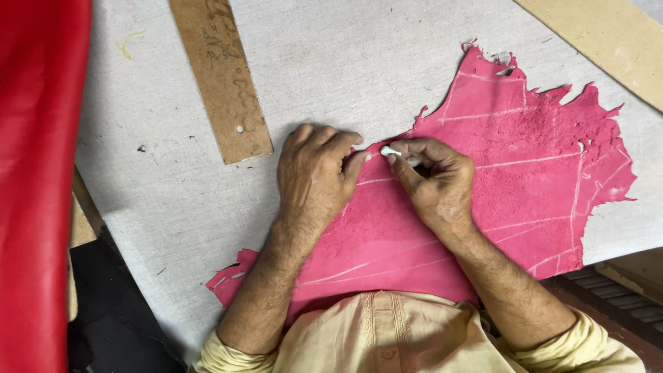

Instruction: The person marks a pink fabric piece with a white chalk-like marker, using a long cardboard ruler to draw straight lines. The person repeatedly repositions the ruler and draws additional lines across the fabric surface.

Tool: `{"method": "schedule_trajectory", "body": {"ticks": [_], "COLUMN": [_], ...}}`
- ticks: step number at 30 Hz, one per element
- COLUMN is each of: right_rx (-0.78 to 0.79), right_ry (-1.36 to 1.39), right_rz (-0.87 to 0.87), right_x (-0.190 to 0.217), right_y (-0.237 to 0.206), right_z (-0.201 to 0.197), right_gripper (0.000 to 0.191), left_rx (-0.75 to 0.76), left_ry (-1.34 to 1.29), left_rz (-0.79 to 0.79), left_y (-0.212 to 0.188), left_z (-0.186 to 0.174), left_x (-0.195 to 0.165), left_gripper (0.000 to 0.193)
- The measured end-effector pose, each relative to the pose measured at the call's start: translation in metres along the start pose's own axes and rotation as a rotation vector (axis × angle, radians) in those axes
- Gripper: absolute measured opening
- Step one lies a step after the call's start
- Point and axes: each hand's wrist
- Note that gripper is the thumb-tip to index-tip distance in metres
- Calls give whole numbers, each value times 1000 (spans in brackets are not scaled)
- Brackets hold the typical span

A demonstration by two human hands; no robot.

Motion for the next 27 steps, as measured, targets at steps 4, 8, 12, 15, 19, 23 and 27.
{"method": "schedule_trajectory", "body": {"ticks": [4, 8, 12, 15, 19, 23, 27], "right_rx": [76, -15, -14, -5, 34, 34, 29], "right_ry": [203, 196, 160, 79, 20, -63, -1], "right_rz": [43, 112, -60, -93, -53, -67, -120], "right_x": [-4, -12, -17, -12, 0, 3, -3], "right_y": [3, 2, -3, -2, -3, -5, -3], "right_z": [-6, -12, -4, -1, 0, 1, 5], "right_gripper": [11, 11, 11, 11, 11, 11, 10], "left_rx": [125, 76, -20, -30, -51, -56, -62], "left_ry": [-52, -136, -150, -133, -144, -137, -102], "left_rz": [-40, -5, 11, 22, 28, 25, 56], "left_y": [7, 6, 2, 1, 0, -2, -7], "left_z": [6, 4, 3, 1, -2, 0, 4], "left_x": [4, 9, 10, 10, 8, 8, 7], "left_gripper": [14, 10, 11, 11, 9, 8, 10]}}
Point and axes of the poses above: each hand's wrist, its own y-axis towards the middle knuckle, its own z-axis out of the palm, x = y × z, and after that the axes turned 15 degrees about z, right-handed
